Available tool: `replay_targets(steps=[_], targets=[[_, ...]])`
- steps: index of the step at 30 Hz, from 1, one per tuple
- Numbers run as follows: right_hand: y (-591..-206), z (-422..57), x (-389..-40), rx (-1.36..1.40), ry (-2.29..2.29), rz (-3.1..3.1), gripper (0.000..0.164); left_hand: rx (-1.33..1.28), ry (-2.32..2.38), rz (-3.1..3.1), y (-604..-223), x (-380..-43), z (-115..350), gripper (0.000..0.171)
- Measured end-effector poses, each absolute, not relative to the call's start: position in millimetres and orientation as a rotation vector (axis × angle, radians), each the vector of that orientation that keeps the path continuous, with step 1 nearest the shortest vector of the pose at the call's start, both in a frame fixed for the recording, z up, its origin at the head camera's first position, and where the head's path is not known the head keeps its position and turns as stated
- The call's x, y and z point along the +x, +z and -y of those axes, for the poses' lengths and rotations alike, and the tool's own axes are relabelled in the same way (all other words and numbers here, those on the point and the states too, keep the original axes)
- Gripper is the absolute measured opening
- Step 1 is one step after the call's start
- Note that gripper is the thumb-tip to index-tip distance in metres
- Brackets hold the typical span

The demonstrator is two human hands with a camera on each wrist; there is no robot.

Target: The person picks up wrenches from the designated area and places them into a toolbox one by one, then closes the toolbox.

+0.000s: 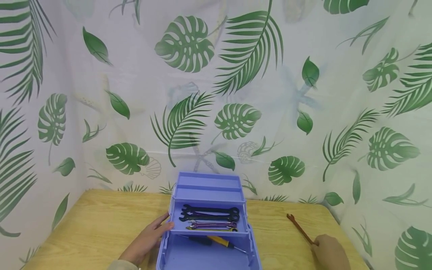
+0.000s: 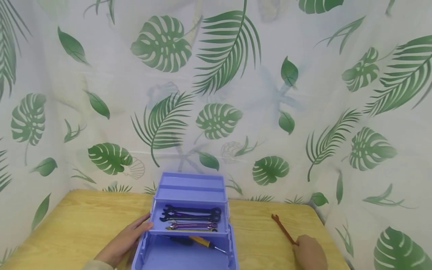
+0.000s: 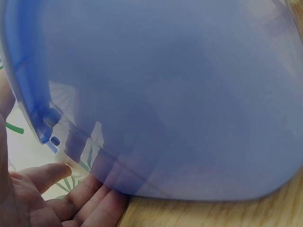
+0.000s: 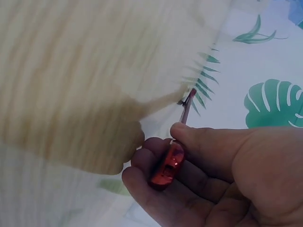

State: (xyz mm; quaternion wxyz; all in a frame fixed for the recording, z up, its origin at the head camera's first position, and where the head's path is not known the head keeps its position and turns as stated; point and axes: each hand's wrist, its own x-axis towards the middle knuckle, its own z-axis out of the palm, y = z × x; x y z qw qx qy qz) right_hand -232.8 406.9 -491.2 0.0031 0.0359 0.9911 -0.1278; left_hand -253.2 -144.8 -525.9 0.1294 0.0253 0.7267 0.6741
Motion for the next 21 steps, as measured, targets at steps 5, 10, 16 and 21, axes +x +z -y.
replay_targets(steps=[5,10,16,21], targets=[[-494,-397,-236,0.101,-0.509,-3.119,0.012,0.078,1.960,-2.100,-527,-254,146,0.085],[-499,-384,-238,0.106,-0.563,-3.145,0.013,0.087,1.962,-2.074,-528,-254,146,0.086],[-492,-367,-241,0.020,-0.566,-3.223,0.016,0.092,1.965,-2.080,-528,-255,147,0.086],[-487,-353,-240,0.003,-0.608,-3.262,0.019,0.101,1.963,-2.086,-528,-255,147,0.085]])
